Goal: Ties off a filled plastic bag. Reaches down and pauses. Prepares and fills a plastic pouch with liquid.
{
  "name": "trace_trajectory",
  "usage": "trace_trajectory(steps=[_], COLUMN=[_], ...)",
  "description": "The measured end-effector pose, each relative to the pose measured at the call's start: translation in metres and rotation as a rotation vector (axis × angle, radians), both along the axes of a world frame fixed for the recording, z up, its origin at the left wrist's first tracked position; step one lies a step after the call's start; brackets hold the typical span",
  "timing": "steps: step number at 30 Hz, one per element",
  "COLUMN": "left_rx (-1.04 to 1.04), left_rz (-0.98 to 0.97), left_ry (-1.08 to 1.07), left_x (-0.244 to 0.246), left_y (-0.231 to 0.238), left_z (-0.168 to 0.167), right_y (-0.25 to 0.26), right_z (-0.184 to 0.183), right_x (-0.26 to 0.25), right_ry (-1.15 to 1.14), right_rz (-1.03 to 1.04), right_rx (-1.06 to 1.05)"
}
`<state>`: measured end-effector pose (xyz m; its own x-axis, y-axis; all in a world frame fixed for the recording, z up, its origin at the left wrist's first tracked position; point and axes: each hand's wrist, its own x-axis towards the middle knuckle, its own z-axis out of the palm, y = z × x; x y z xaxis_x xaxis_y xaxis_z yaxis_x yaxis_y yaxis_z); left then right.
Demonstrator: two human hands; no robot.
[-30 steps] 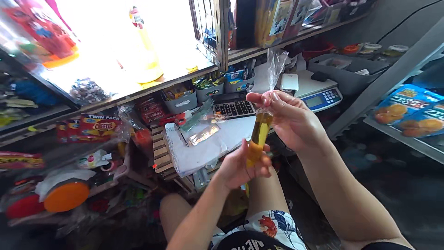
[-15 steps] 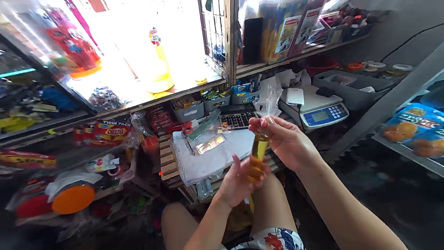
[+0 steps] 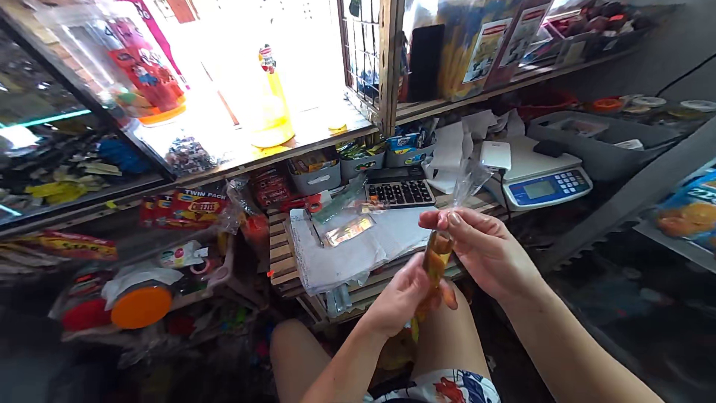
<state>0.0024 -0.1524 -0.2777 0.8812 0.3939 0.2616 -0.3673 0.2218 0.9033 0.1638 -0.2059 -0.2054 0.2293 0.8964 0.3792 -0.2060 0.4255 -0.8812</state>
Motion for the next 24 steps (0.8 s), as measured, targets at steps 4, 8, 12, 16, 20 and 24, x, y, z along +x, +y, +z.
trace_trajectory(steps=[4,8,12,16,20,24], left_rx=[0.071,0.163,0.267,0.449,0.193,-0.142], left_rz=[0.089,0.190,0.353,0.325,0.176,-0.216], left_ry=[0.089,0.154,0.274,0.412,0.616,0.925], left_x=[0.009,0.027,0.052,0.054,0.032,0.029], left_y=[-0.003,-0.006,-0.019,-0.029,-0.023,-0.004], left_z=[-0.002,-0.005,-0.028,-0.060,-0.051,-0.032], right_y=[-0.012,-0.024,-0.033,-0.042,-0.059,-0.073], right_z=[-0.012,-0.025,-0.041,-0.071,-0.134,-0.194], right_x=[0.012,0.022,0.025,0.024,0.024,0.027], right_ry=[-0.003,0.023,0.039,0.226,-0.153,-0.881], right_rz=[-0.041,-0.094,-0.150,-0.229,-0.361,-0.426], right_rx=[-0.017,-0.090,-0.138,-0.268,-0.254,0.017])
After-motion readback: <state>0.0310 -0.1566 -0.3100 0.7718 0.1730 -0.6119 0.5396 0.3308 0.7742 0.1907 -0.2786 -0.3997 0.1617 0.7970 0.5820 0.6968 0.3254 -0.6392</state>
